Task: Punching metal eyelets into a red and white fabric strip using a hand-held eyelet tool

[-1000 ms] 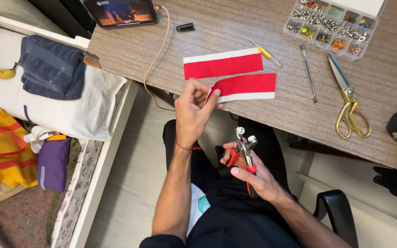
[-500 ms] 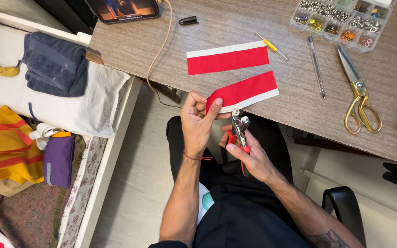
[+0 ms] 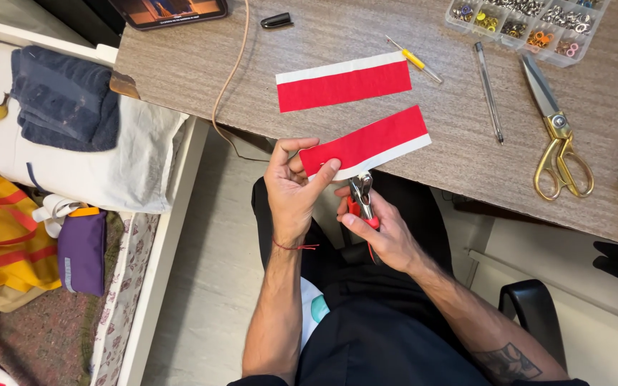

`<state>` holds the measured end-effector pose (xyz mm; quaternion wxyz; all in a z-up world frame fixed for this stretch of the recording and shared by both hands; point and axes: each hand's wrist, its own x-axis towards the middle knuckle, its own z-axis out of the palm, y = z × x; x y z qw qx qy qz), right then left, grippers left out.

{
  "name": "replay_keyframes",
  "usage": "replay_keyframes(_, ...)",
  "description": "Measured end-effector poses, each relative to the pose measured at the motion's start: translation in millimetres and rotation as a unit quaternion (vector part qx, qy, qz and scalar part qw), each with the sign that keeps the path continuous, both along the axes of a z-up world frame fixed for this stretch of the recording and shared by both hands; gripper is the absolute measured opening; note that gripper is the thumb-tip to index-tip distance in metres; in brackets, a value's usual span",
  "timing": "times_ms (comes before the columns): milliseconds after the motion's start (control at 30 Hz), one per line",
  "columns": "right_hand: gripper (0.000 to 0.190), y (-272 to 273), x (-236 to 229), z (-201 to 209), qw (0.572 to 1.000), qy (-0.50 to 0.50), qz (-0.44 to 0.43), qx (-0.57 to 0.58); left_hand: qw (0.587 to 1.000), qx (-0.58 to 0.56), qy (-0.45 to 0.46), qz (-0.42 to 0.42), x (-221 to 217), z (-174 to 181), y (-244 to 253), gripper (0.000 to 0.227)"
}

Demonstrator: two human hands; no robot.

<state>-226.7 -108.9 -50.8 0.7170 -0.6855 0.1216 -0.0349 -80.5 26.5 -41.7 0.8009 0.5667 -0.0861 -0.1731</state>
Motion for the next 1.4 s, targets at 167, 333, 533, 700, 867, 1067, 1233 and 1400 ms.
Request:
replay_keyframes(167, 0.051, -3, 5, 10, 1.0, 0.004, -0.002, -0.008, 0.999, 0.033, -0.019, -0.009, 0, 7, 4, 0.056)
replay_keyframes(333, 0.043, -3, 5, 6, 1.0, 0.004, -0.013, -0.018, 0.994, 0.074, -0.082, -0.011, -4, 22, 9, 0.052)
replay_keyframes(533, 0.038, -5, 6, 5, 0.999, 0.009, -0.027, -0.033, 0.96, 0.154, -0.233, -0.002, -9, 24, 6, 0.019)
replay_keyframes(700, 0.031, -5, -2, -15, 0.997, 0.027, -0.04, -0.059, 0.96, 0.154, -0.235, 0.001, -11, 26, 4, 0.04)
replay_keyframes(867, 0.026, -2, 1, -9, 0.993, 0.023, -0.047, -0.109, 0.959, 0.155, -0.239, 0.007, -12, 26, 5, 0.04)
replay_keyframes(1067, 0.035, -3, 5, 13, 0.992, -0.003, -0.028, -0.121, 0.956, 0.154, -0.25, 0.016, -14, 30, 5, 0.036)
replay_keyframes(1233, 0.041, -7, -9, -3, 0.998, 0.022, 0.0, -0.066, 0.952, 0.16, -0.26, 0.02, -16, 31, 6, 0.036)
replay_keyframes(1400, 0.039, -10, -7, 17, 0.995, 0.078, 0.031, 0.052, 0.95, 0.17, -0.262, 0.027, -21, 38, 8, 0.036)
